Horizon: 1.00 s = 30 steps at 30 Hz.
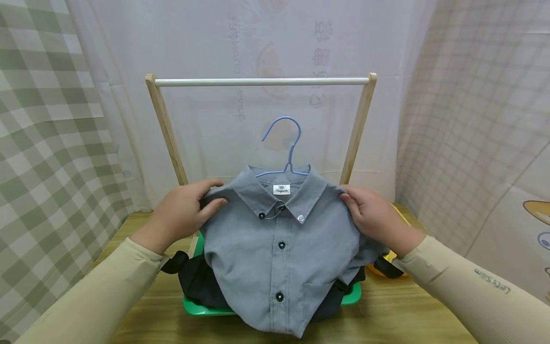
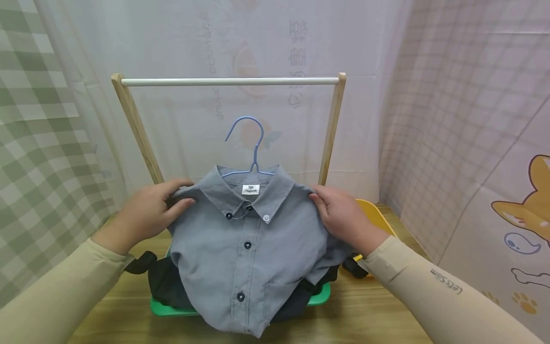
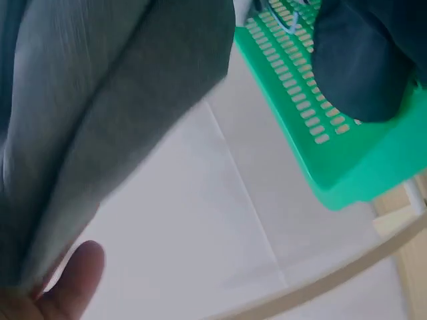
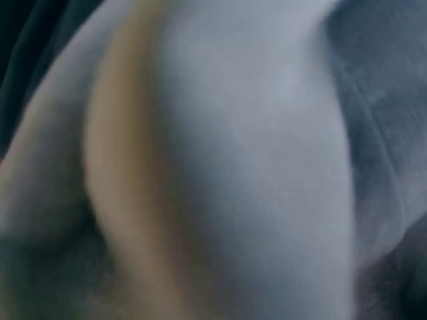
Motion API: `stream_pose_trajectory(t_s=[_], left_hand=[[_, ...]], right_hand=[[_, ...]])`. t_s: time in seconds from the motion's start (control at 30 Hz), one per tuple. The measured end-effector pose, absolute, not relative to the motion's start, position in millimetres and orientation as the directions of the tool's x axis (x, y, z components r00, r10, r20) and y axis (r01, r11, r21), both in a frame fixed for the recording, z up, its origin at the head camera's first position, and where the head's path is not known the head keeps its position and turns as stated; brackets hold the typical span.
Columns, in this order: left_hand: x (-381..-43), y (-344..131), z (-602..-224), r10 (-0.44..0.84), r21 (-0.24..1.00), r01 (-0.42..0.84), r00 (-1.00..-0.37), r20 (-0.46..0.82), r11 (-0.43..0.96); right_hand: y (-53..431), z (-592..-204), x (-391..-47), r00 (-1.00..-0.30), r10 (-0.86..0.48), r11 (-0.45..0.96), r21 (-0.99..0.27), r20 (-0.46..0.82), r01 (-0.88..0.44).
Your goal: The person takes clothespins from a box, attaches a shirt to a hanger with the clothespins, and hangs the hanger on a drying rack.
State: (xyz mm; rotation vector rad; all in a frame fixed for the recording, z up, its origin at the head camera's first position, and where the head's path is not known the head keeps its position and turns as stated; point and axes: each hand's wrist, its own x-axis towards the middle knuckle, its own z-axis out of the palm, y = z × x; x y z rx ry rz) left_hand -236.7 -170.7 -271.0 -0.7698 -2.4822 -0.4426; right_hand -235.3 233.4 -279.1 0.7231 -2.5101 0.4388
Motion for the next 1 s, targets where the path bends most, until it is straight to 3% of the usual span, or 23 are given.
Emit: stream_pose_trajectory(t_s=[0.1,0.23,0.63,1.0], left_hand=[[-239.1,-176.3,-273.2,0.419,0.218,0.547,-0.795,0.439,0.809],[-241.3,-181.5,-276.2,0.415,0.22,0.515,-0.829,0.376,0.829],[-241.4,-177.9,-276.1,0.425,0.167,0.511,-0.824,0.376,0.843],[-237.8,-171.6,-277.1,0.405,-0.024,0.442,-0.796,0.45,0.897]], right_hand=[[236.5,-281.4,-236.2,-0.72,-0.403,0.809,-0.148,0.565,-0.568],[240.1,-283.0,-238.3,-0.704,-0.39,0.817,-0.128,0.594,-0.562],[248.2,-281.7,-242.5,-0.638,-0.4,0.834,-0.027,0.658,-0.551],[247.8,-285.2,-245.6,-0.625,-0.423,0.823,-0.011,0.656,-0.568]])
